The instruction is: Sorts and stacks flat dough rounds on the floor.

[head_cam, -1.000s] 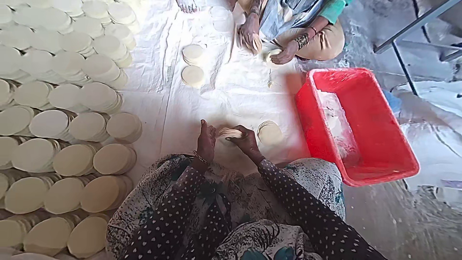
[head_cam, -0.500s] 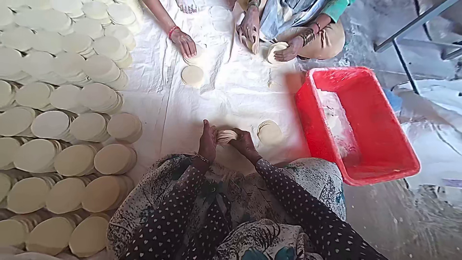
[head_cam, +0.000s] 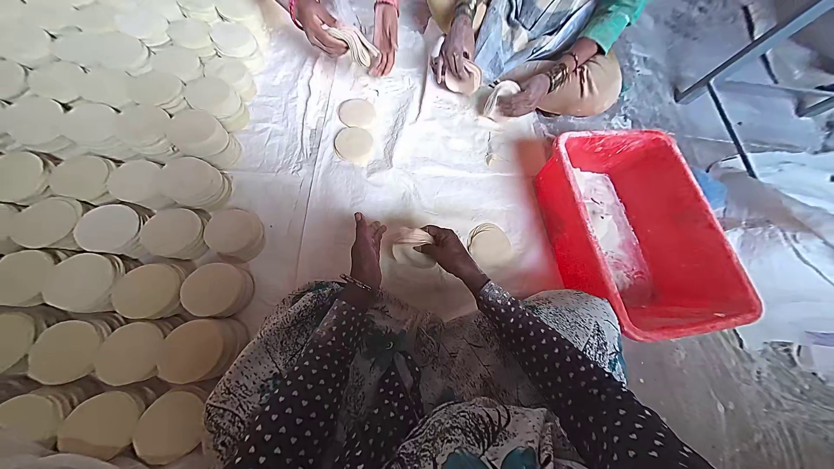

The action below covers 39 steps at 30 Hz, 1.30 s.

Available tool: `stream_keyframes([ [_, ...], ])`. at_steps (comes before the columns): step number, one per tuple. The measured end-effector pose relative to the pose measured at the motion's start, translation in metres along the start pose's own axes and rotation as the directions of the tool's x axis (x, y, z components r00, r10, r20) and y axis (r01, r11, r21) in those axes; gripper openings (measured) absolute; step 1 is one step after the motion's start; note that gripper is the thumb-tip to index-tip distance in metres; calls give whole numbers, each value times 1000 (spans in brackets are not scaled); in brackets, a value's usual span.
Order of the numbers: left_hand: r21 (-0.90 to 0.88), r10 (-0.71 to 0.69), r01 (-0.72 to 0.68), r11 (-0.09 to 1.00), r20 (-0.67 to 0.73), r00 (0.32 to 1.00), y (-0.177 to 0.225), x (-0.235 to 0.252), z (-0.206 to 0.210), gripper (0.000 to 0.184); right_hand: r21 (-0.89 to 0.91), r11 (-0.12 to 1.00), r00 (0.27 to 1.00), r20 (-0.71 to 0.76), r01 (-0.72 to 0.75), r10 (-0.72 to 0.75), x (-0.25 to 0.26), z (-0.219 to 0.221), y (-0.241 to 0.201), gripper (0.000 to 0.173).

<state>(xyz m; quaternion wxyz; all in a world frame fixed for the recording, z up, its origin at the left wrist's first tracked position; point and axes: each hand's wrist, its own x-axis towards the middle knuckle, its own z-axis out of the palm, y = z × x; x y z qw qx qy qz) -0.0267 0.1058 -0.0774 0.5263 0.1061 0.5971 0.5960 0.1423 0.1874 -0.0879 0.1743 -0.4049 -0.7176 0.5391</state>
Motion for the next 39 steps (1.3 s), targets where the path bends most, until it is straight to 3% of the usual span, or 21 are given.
stream_keyframes([
  [1,-5,-10,10,1000,9,1000,2,-1,-1,81,19,1000,1000,22,-13,12,1,-2,-11,22],
  [3,-77,-45,48,996,45,998,-1,0,-6,84,231,972,998,54,-41,29,-5,-3,-33,22],
  [6,-323,-94,156,934,199,975,-6,-2,-8,88,551,820,988,88,-157,130,-15,-5,-63,26],
  [8,-440,-156,287,851,310,938,-4,-10,-1,83,592,775,971,62,-221,229,-16,-6,-69,32],
  [10,-433,-214,345,833,324,921,-3,-16,7,82,596,766,957,16,-241,289,-16,-6,-64,35],
  [14,-361,-222,311,879,268,937,-1,-22,11,82,538,800,937,-49,-266,345,-15,2,-53,35],
  [17,-274,-166,235,933,251,954,2,-21,13,80,327,899,939,-84,-290,333,-8,8,-48,37],
  [19,-135,-102,133,982,210,972,-1,-23,17,58,149,951,955,-85,-270,284,-10,9,-48,39],
  [21,157,12,-41,987,182,983,-6,-21,15,39,-23,976,975,-68,-215,213,-11,5,-48,40],
  [24,544,174,-275,793,230,957,-2,-20,8,39,-210,956,975,-127,-206,182,-13,-7,-31,44],
  [26,634,219,-374,676,312,924,9,-16,9,34,-257,930,959,-179,-262,221,-10,-22,-19,44],
  [28,717,133,-364,594,359,924,17,-15,5,38,-303,901,945,-197,-312,261,-12,-32,-13,43],
  [30,891,43,-329,312,332,942,25,-21,11,37,-367,872,942,-212,-323,260,-15,-36,-20,43],
  [32,944,-49,-299,141,309,950,34,-26,20,42,-340,888,945,-219,-308,244,-15,-37,-27,42],
  [33,937,-53,-310,163,322,945,35,-27,20,41,-261,916,944,-217,-303,250,-14,-36,-26,41],
  [34,907,-32,-328,264,348,937,35,-27,18,37,-115,946,939,-205,-303,276,-11,-34,-24,42],
  [36,725,17,-301,619,370,929,33,-25,12,30,320,882,909,-116,-347,399,-3,-22,-19,58],
  [38,405,-48,-91,910,321,946,30,-26,11,32,699,577,866,124,-423,485,6,-5,-13,88],
  [39,261,-100,26,965,272,957,29,-25,13,31,801,393,843,238,-451,483,7,4,-14,97],
])
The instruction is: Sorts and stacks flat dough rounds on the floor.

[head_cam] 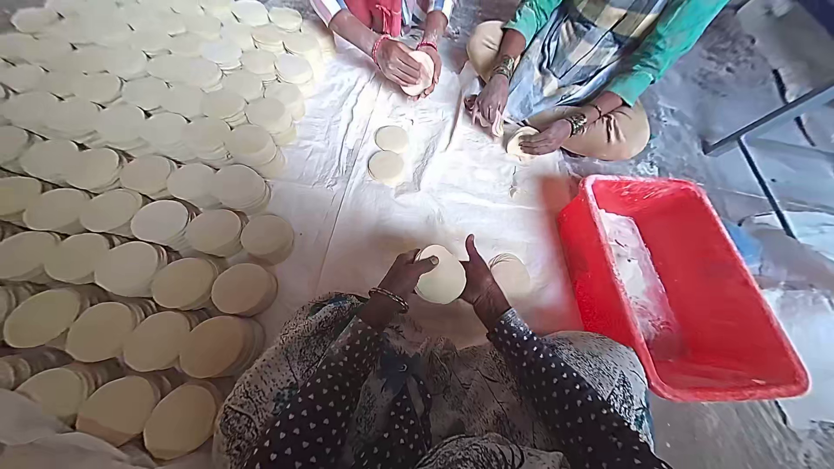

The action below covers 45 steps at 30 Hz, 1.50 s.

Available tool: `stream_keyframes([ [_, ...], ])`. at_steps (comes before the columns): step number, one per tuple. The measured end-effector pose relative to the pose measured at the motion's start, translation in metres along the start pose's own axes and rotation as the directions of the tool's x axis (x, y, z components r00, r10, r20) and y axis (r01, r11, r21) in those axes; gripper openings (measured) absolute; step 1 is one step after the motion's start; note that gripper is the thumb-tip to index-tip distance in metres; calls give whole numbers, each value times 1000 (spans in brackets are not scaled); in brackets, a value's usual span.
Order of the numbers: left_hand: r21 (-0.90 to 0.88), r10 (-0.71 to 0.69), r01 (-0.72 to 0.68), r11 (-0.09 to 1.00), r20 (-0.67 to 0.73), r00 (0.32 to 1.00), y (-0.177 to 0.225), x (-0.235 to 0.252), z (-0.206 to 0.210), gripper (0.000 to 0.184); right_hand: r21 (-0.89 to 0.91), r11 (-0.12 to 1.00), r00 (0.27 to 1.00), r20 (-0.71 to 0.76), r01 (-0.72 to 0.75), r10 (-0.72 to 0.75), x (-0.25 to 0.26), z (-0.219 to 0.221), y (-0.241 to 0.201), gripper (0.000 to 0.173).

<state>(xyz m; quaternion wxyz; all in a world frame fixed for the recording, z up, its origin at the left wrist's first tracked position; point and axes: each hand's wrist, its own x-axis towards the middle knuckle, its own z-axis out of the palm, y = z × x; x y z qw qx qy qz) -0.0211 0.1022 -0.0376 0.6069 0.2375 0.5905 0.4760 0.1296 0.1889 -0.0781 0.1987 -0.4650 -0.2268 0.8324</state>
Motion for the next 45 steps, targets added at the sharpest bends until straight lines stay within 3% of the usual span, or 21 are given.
stream_keyframes([
  [2,-177,-104,85,981,-99,990,-3,6,-1,31,207,973,994,57,-100,90,5,12,10,99],
  [6,-213,-176,127,969,-226,958,-12,11,-8,42,136,980,989,31,-148,145,6,20,12,95],
  [12,-282,-167,106,954,-204,965,-5,10,-6,33,-111,994,998,57,-26,32,7,16,-8,36],
  [18,-259,-157,81,962,-287,945,-3,18,-6,33,-339,940,999,32,33,-24,20,22,-27,33],
  [23,-288,-208,98,952,-380,902,-4,23,-9,47,-591,789,975,-20,169,-223,66,59,-69,42],
  [26,-281,-222,126,951,-342,913,-8,26,-5,50,-562,786,942,-38,255,-333,139,99,-103,48],
  [29,-287,-238,152,946,-297,925,-7,29,-1,49,-387,848,913,-35,363,-407,187,151,-131,47],
  [31,-297,-235,148,943,-285,929,-6,29,0,48,-301,860,895,-45,411,-443,223,168,-135,45],
  [32,-303,-231,142,942,-281,931,-6,30,0,48,-342,841,879,-76,420,-470,242,169,-130,46],
  [34,-311,-226,134,941,-280,933,-6,31,1,47,-504,784,836,-197,361,-512,270,161,-112,54],
  [36,-317,-231,137,938,-281,932,-5,31,3,46,-546,779,810,-277,309,-516,280,155,-102,61],
  [39,-311,-249,162,937,-267,931,-5,29,8,47,-598,790,864,-319,135,-390,232,179,-111,54],
  [41,-291,-250,172,941,-255,934,-7,30,9,50,-694,708,864,-271,131,-425,207,185,-115,51],
  [43,-260,-247,180,949,-255,935,-13,33,5,53,-831,508,804,-137,225,-579,226,158,-115,42],
  [45,-241,-248,184,953,-270,930,-20,30,1,51,-926,327,817,-35,191,-576,223,122,-126,34],
])
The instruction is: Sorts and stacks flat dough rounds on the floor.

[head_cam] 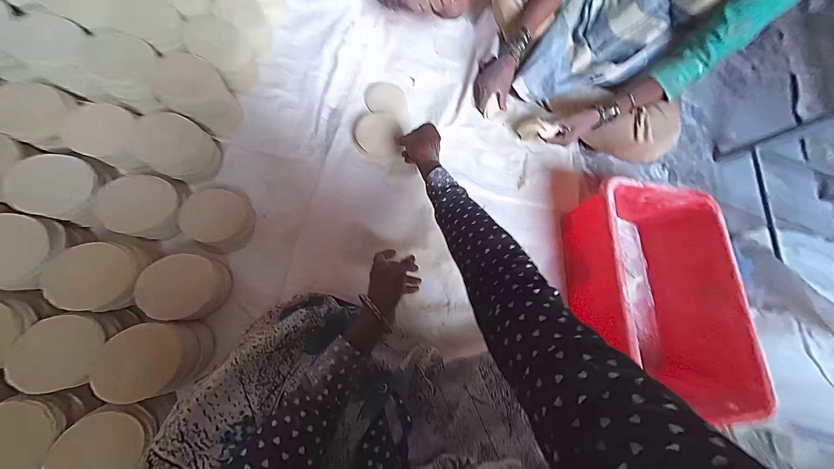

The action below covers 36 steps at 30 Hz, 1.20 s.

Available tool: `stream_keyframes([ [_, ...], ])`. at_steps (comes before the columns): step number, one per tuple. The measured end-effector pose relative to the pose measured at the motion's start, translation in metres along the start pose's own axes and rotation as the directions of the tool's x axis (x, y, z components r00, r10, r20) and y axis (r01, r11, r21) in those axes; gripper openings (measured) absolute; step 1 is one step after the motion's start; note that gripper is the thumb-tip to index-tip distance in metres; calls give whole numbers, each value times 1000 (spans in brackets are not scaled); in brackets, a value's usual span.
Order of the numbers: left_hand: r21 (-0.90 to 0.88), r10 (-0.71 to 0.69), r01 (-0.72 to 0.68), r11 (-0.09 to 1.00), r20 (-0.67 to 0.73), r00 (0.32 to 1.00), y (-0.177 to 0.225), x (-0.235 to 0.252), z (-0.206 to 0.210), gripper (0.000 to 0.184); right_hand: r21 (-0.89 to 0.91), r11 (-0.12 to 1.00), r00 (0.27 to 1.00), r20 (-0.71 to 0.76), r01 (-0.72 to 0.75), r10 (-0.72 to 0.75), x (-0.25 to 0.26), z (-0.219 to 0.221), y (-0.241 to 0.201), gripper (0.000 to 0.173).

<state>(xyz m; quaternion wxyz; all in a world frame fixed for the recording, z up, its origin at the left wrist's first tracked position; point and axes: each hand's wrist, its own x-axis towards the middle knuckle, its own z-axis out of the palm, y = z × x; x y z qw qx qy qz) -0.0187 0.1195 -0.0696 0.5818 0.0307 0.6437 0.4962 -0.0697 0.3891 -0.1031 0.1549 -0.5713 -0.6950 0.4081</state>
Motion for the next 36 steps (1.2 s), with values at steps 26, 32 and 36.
stream_keyframes([
  [26,134,98,-90,987,-52,994,-9,6,-3,53,-484,875,957,262,17,127,-193,-182,219,53],
  [32,180,60,-73,981,75,995,-19,-15,-1,42,-186,931,948,123,314,-295,-259,-127,146,30],
  [36,-11,-6,8,1000,154,988,-31,-6,4,64,76,951,953,-78,299,-293,-267,-98,166,44],
])
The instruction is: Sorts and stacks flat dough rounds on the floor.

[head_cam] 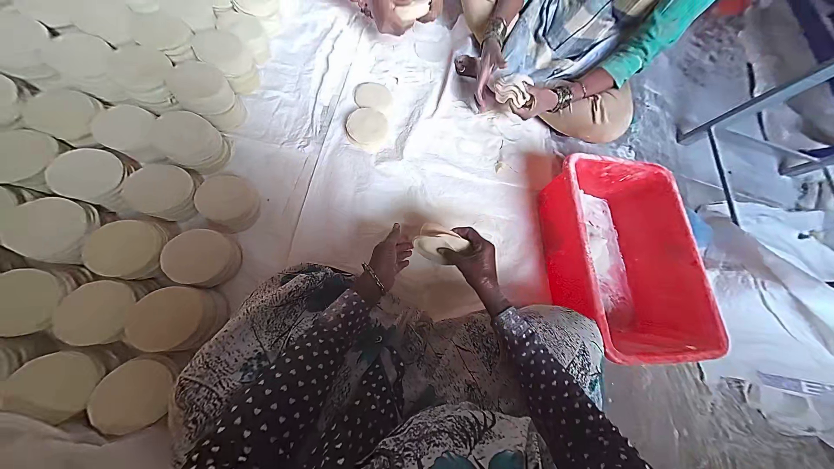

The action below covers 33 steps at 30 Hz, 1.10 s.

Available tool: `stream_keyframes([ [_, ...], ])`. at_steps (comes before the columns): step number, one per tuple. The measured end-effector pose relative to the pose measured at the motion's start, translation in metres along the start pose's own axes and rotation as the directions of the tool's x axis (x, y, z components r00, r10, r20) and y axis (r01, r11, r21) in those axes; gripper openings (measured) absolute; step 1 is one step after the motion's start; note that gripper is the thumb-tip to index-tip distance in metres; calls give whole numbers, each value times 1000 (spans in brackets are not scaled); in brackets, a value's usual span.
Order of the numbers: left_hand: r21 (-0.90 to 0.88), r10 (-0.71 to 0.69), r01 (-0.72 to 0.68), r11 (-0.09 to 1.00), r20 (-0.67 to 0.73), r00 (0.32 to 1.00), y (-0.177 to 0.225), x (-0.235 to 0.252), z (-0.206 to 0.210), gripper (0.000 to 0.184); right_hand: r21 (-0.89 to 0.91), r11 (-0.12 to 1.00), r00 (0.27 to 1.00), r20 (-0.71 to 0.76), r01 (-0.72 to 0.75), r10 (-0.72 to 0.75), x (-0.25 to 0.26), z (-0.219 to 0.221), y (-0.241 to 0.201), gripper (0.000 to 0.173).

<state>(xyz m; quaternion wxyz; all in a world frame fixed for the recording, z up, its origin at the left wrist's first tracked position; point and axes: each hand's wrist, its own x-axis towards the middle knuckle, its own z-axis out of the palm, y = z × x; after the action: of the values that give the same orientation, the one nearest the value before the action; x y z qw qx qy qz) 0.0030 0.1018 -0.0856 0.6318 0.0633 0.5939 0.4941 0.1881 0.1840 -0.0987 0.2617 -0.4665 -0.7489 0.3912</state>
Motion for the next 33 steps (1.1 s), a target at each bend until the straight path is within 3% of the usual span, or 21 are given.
stream_keyframes([
  [2,-33,0,1,999,39,999,-6,1,6,69,-174,979,991,63,-106,119,1,20,9,47],
  [4,-25,47,-47,999,30,998,-9,-4,9,72,-294,949,981,123,-110,151,3,35,5,39],
  [8,-92,118,-119,989,-16,993,-4,3,1,75,-212,977,999,-43,-12,3,-5,35,-15,35],
  [10,-97,87,-88,991,-14,996,-4,2,5,76,-299,950,994,33,-87,102,-7,38,-26,41],
  [12,-49,100,-100,994,-17,995,-6,-3,6,75,-349,932,983,111,-99,146,-5,46,-27,34],
  [16,-91,132,-137,986,-63,989,-4,9,-1,74,-199,980,999,-51,-27,17,-6,47,-27,35],
  [18,-70,136,-140,988,-49,989,-9,11,3,75,-231,970,995,32,-81,90,-3,51,-22,44],
  [20,-19,154,-155,988,-34,988,-12,9,4,78,-230,969,991,83,-87,109,1,57,-16,36],
  [22,-40,194,-197,980,-65,979,-4,8,0,76,-144,990,1000,-17,6,-8,2,56,-16,32],
  [24,-57,196,-202,978,-93,976,-1,6,-2,74,-113,993,995,-89,23,-33,-3,53,-17,34],
  [27,-24,137,-138,990,-29,990,-5,0,5,78,-222,975,999,-1,-35,35,-4,56,-14,32],
  [31,-54,197,-200,978,-52,979,0,3,0,76,-46,998,990,-130,53,-59,-4,56,-13,30],
  [33,-69,163,-165,984,-33,986,-1,2,1,78,-57,998,998,-59,-15,12,-5,56,-16,40],
])
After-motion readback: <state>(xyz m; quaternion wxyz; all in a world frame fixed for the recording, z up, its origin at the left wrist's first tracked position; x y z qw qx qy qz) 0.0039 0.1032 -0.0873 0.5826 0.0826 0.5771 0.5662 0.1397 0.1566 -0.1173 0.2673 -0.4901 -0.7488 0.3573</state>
